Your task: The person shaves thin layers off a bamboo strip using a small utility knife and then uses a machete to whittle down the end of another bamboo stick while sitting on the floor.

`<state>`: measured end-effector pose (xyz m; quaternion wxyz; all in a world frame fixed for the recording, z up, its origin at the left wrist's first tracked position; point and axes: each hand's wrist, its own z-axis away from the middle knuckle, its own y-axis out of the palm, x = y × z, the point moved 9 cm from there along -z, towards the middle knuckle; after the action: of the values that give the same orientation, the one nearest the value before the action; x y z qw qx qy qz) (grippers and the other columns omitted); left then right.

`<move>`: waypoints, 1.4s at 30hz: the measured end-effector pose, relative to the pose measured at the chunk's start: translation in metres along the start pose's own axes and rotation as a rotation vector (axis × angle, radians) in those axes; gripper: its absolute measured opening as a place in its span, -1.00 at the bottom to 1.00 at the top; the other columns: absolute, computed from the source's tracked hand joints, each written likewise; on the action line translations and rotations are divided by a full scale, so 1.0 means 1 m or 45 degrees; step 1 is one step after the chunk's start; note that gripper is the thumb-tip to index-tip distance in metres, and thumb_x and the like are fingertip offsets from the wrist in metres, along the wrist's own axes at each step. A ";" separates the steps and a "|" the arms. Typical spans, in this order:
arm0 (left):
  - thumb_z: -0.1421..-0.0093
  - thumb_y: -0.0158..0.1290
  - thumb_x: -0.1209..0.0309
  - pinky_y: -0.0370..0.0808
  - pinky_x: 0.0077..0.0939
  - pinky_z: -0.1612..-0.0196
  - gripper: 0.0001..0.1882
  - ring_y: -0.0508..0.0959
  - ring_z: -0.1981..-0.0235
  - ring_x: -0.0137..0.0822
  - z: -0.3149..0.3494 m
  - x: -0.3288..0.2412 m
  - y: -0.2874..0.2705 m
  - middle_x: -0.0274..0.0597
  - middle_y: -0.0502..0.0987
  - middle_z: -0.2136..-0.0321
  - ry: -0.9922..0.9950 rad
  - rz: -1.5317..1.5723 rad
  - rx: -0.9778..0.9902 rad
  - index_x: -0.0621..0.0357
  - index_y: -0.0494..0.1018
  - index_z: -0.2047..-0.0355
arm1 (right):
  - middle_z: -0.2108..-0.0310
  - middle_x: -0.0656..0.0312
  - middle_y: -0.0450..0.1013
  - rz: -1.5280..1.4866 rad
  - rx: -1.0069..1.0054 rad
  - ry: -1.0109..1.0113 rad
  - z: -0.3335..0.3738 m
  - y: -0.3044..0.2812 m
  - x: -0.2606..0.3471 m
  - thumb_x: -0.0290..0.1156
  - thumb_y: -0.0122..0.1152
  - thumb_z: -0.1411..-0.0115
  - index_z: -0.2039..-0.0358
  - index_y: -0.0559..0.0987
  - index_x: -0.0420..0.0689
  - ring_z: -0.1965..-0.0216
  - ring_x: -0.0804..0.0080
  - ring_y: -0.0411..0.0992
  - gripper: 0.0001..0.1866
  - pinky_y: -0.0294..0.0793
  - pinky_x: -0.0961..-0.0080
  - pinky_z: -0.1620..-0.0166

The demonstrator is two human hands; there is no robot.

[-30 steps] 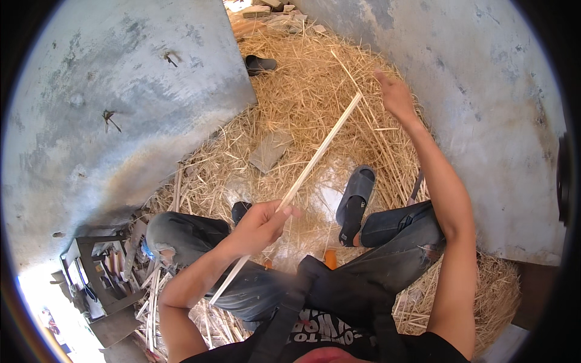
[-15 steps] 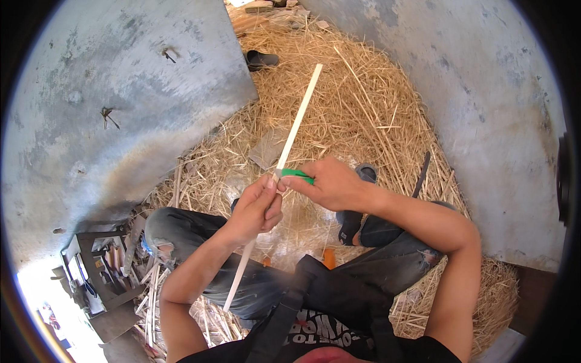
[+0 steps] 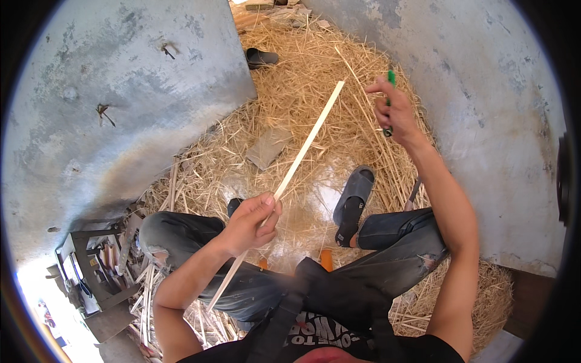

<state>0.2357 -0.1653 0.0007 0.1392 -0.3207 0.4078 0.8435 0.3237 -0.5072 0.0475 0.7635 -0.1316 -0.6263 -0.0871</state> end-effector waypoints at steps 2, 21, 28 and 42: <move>-0.51 -0.21 0.07 0.02 -0.64 0.78 -0.62 0.11 0.82 -0.56 -0.001 0.003 0.006 -0.43 0.12 0.75 -0.048 0.038 0.033 0.09 0.37 0.25 | 0.78 0.53 0.07 -0.094 0.218 0.085 0.014 0.046 -0.001 0.07 0.21 -0.33 0.22 0.59 -0.17 0.81 0.75 0.04 -0.53 -0.03 0.64 0.72; -0.51 -0.23 0.07 0.02 -0.63 0.74 -0.63 0.06 0.82 -0.54 -0.009 0.018 0.010 -0.51 0.11 0.79 -0.247 0.557 0.232 0.05 0.37 0.29 | 0.71 0.57 0.13 0.298 0.069 -0.361 0.044 0.079 0.019 -0.08 0.54 -0.10 0.42 0.51 -0.10 0.66 0.77 0.05 -0.59 0.00 0.63 0.57; -0.50 -0.26 -0.02 0.07 -0.63 0.82 -0.55 0.11 0.85 -0.56 -0.009 0.015 0.007 -0.49 0.07 0.81 -0.172 0.138 -0.005 0.06 0.33 0.33 | 0.70 0.56 0.12 0.369 -0.022 -0.398 0.049 0.079 0.027 -0.13 0.54 -0.10 0.45 0.48 -0.10 0.66 0.76 0.04 -0.60 0.01 0.63 0.57; -0.54 -0.28 0.07 0.14 -0.68 0.76 -0.52 0.15 0.86 -0.56 -0.006 -0.018 0.018 -0.38 0.24 0.81 0.389 -0.457 -0.007 0.25 0.43 0.00 | 0.70 0.52 0.27 0.468 -0.161 -0.323 0.059 0.058 0.050 -0.11 0.37 -0.26 0.40 0.50 -0.16 0.66 0.71 0.17 -0.62 0.17 0.61 0.55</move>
<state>0.2428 -0.1810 0.0203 0.2229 -0.5125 0.3584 0.7478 0.2961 -0.4326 0.1022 0.6719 -0.3009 -0.6761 0.0317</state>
